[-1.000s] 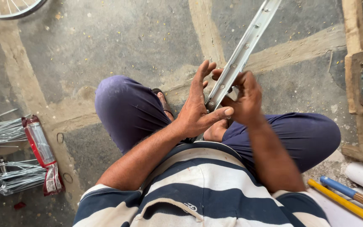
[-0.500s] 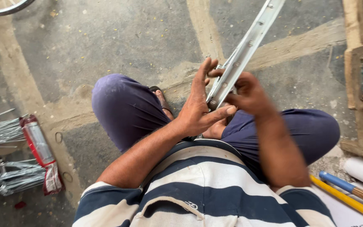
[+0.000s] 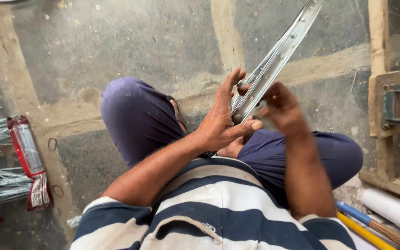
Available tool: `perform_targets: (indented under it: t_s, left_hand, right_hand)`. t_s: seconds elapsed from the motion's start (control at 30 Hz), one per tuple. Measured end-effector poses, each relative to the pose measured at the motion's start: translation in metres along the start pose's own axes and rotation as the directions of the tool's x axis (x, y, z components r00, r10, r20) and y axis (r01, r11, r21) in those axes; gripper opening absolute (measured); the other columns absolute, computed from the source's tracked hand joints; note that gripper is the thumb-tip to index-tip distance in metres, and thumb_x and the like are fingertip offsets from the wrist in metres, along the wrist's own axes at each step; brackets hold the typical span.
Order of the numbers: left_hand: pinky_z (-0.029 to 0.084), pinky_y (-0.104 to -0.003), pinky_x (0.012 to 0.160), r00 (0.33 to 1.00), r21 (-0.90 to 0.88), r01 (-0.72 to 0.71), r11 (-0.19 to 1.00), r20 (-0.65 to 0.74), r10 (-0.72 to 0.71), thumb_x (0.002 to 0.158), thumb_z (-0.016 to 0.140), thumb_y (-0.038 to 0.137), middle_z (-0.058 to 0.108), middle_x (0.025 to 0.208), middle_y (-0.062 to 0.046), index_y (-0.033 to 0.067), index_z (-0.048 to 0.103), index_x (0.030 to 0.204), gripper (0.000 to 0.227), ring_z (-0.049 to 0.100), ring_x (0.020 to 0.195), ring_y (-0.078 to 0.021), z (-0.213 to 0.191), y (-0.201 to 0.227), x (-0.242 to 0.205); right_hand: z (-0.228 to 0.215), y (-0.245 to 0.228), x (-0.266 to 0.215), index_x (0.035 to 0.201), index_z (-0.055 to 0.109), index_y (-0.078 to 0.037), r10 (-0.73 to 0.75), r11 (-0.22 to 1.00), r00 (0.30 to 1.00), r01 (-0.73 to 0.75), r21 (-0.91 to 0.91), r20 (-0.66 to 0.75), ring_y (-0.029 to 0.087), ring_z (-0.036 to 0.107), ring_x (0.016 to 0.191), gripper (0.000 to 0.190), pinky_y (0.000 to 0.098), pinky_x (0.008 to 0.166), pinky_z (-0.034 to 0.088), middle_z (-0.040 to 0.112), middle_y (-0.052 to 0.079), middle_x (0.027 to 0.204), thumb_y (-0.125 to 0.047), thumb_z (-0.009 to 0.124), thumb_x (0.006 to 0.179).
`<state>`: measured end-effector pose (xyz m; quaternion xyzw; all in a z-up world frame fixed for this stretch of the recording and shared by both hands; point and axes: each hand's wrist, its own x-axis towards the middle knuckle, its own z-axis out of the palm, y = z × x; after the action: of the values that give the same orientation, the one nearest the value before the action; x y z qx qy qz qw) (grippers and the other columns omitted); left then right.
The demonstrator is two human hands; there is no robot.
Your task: The person sits on the floor and uses a small metal tool to tighten or adjust the spokes on a bicycle wheel rim held in their lap. Another person works on a separate wheel in the background.
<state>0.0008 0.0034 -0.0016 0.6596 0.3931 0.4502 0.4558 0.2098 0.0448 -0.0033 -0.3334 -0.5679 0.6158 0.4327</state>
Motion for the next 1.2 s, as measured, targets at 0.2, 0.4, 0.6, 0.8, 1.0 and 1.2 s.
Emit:
perform_targets:
  t_s: [0.2, 0.4, 0.6, 0.8, 1.0, 1.2]
  left_hand:
    - [0.03, -0.051, 0.132, 1.0, 0.011, -0.003, 1.0, 0.014, 0.003, 0.1, 0.074, 0.052, 0.027, 0.168, -0.027, 0.0025, 0.002, 0.165, 0.109, 0.031, 0.159, -0.0409, 0.006, -0.001, -0.005]
    - [0.03, -0.055, 0.134, 1.0, 0.001, -0.019, 1.0, 0.007, 0.019, 0.097, 0.075, 0.051, 0.024, 0.167, -0.028, 0.0041, 0.002, 0.168, 0.112, 0.029, 0.158, -0.0426, 0.005, 0.004, -0.002]
    - [0.03, -0.057, 0.133, 0.999, -0.049, 0.02, 0.999, 0.045, -0.017, 0.098, 0.075, 0.05, 0.022, 0.168, -0.028, 0.0061, -0.002, 0.169, 0.113, 0.028, 0.159, -0.0414, 0.001, 0.002, -0.003]
    - [0.032, -0.057, 0.133, 0.998, -0.019, 0.043, 0.999, 0.043, -0.042, 0.098, 0.074, 0.055, 0.024, 0.168, -0.027, 0.0072, -0.002, 0.169, 0.114, 0.028, 0.16, -0.0388, 0.005, 0.001, -0.006]
    - [0.029, -0.057, 0.133, 0.997, -0.068, 0.059, 0.996, 0.051, -0.056, 0.097, 0.071, 0.058, 0.018, 0.174, -0.03, 0.0067, -0.005, 0.169, 0.116, 0.024, 0.166, -0.041, 0.001, 0.0, -0.004]
    - [0.03, -0.056, 0.132, 0.996, 0.037, 0.042, 0.998, 0.074, -0.045, 0.097, 0.071, 0.058, 0.017, 0.173, -0.029, 0.0057, -0.001, 0.168, 0.114, 0.024, 0.165, -0.0417, 0.003, 0.003, 0.0]
  right_hand:
    - [0.019, 0.04, -0.006, 0.122, 0.062, -0.004, -0.211, 0.977, 0.936, 0.208, -0.041, -0.283, 0.013, 0.073, 0.101, 0.032, 0.03, 0.088, 0.063, 0.074, 0.008, 0.112, -0.009, 0.082, 0.098]
    - [0.02, 0.031, -0.001, 0.126, 0.067, -0.001, -0.068, 0.996, 0.978, 0.054, -0.076, -0.199, 0.013, 0.073, 0.097, 0.033, 0.0307, 0.083, 0.062, 0.073, 0.008, 0.116, -0.011, 0.076, 0.095]
    - [-0.005, -0.004, -0.001, 0.134, 0.06, 0.001, 0.127, 0.954, 0.991, -0.136, 0.268, 0.05, 0.019, 0.072, 0.11, 0.043, 0.0353, 0.098, 0.061, 0.07, 0.013, 0.128, -0.009, 0.077, 0.095]
    - [0.046, 0.025, 0.001, 0.091, 0.049, -0.006, -0.711, 0.403, 0.695, 0.275, -0.873, -0.11, 0.02, 0.075, 0.096, 0.037, 0.0332, 0.08, 0.061, 0.076, 0.011, 0.106, -0.018, 0.084, 0.094]
    - [0.022, 0.023, -0.01, 0.109, 0.052, -0.004, -0.529, 0.708, 0.845, 0.386, -0.592, -0.081, 0.025, 0.073, 0.11, 0.035, 0.036, 0.09, 0.062, 0.073, 0.018, 0.119, -0.012, 0.083, 0.095]
    - [-0.031, 0.022, -0.014, 0.135, 0.065, 0.003, -0.137, 0.99, 0.99, 0.137, 0.013, -0.011, 0.02, 0.073, 0.108, 0.035, 0.0347, 0.096, 0.061, 0.074, 0.019, 0.123, -0.003, 0.077, 0.102]
